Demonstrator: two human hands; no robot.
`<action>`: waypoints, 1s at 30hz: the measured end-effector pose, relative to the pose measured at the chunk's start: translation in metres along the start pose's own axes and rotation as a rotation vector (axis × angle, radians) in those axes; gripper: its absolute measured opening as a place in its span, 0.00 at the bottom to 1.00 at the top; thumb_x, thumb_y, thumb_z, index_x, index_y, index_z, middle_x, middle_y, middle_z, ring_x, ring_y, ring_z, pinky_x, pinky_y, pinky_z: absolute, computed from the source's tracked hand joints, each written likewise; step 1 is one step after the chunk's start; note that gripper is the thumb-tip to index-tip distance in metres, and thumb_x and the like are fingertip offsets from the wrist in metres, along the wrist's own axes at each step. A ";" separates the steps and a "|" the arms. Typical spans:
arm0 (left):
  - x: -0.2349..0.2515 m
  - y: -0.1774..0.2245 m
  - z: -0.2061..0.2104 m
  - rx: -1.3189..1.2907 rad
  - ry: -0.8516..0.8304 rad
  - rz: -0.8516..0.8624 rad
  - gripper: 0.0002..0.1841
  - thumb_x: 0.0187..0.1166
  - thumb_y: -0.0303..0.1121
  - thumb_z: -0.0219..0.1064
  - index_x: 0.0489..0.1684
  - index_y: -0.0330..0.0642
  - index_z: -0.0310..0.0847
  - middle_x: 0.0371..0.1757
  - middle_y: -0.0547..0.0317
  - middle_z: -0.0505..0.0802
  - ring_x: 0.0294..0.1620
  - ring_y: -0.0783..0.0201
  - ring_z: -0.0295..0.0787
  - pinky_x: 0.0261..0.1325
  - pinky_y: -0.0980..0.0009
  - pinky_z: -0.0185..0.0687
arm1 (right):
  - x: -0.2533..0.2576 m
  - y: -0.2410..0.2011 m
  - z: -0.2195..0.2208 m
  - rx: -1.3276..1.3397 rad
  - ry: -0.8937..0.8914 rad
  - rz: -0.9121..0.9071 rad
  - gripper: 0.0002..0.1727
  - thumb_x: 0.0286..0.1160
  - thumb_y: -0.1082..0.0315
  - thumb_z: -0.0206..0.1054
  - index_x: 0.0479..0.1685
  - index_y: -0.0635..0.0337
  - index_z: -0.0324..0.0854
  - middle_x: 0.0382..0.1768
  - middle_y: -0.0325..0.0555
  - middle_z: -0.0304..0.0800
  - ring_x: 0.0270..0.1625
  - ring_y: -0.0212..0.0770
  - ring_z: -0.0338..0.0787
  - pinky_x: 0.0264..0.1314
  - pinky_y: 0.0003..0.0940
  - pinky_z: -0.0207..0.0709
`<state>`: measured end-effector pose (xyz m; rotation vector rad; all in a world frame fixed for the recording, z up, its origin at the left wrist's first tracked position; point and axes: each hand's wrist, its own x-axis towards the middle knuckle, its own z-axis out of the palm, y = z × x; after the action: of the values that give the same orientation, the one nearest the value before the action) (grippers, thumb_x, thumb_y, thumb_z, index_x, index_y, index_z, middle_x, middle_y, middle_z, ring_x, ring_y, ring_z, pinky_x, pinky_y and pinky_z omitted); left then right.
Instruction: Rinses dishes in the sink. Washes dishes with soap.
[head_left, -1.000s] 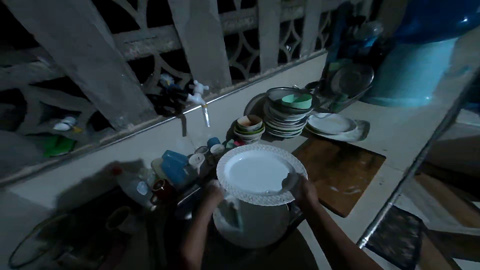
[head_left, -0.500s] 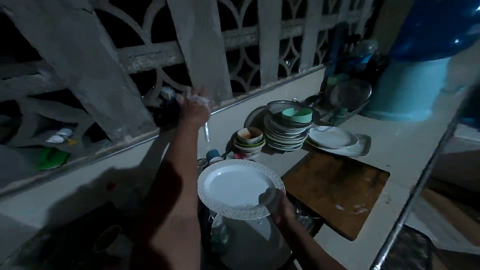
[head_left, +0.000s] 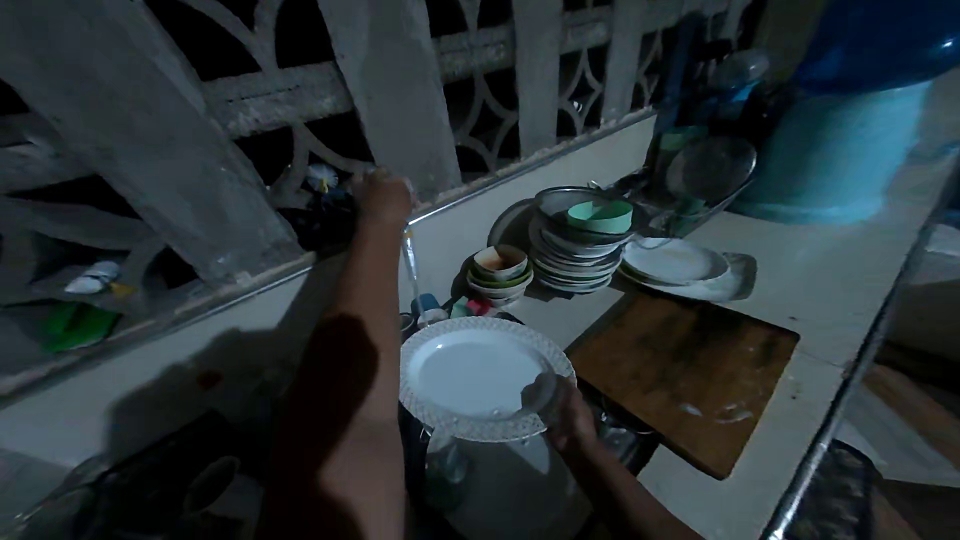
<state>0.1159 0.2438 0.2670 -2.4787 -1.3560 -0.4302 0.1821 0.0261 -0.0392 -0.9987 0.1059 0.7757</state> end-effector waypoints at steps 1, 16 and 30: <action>-0.004 0.000 0.005 0.012 0.067 0.018 0.17 0.85 0.33 0.64 0.62 0.29 0.85 0.73 0.33 0.84 0.80 0.36 0.73 0.81 0.35 0.58 | -0.002 0.000 0.001 -0.002 -0.006 0.002 0.24 0.97 0.54 0.38 0.70 0.64 0.69 0.43 0.51 0.82 0.41 0.40 0.85 0.43 0.39 0.82; -0.121 0.001 0.197 -1.376 -0.080 -0.664 0.21 0.97 0.40 0.45 0.58 0.28 0.75 0.32 0.49 0.77 0.27 0.61 0.73 0.33 0.67 0.74 | -0.025 0.022 0.010 -0.126 -0.125 0.071 0.26 0.97 0.51 0.39 0.68 0.62 0.73 0.43 0.50 0.85 0.41 0.41 0.87 0.43 0.40 0.83; -0.112 -0.005 0.174 -1.286 -0.640 -0.434 0.21 0.94 0.31 0.50 0.82 0.33 0.62 0.63 0.35 0.84 0.51 0.54 0.87 0.55 0.62 0.84 | -0.023 0.020 -0.012 -0.065 -0.109 0.044 0.25 0.97 0.53 0.40 0.66 0.63 0.74 0.44 0.48 0.84 0.43 0.38 0.85 0.45 0.38 0.82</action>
<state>0.0758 0.2273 0.0649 -3.4778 -2.4552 -0.8497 0.1559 0.0101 -0.0505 -1.0164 0.0084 0.8765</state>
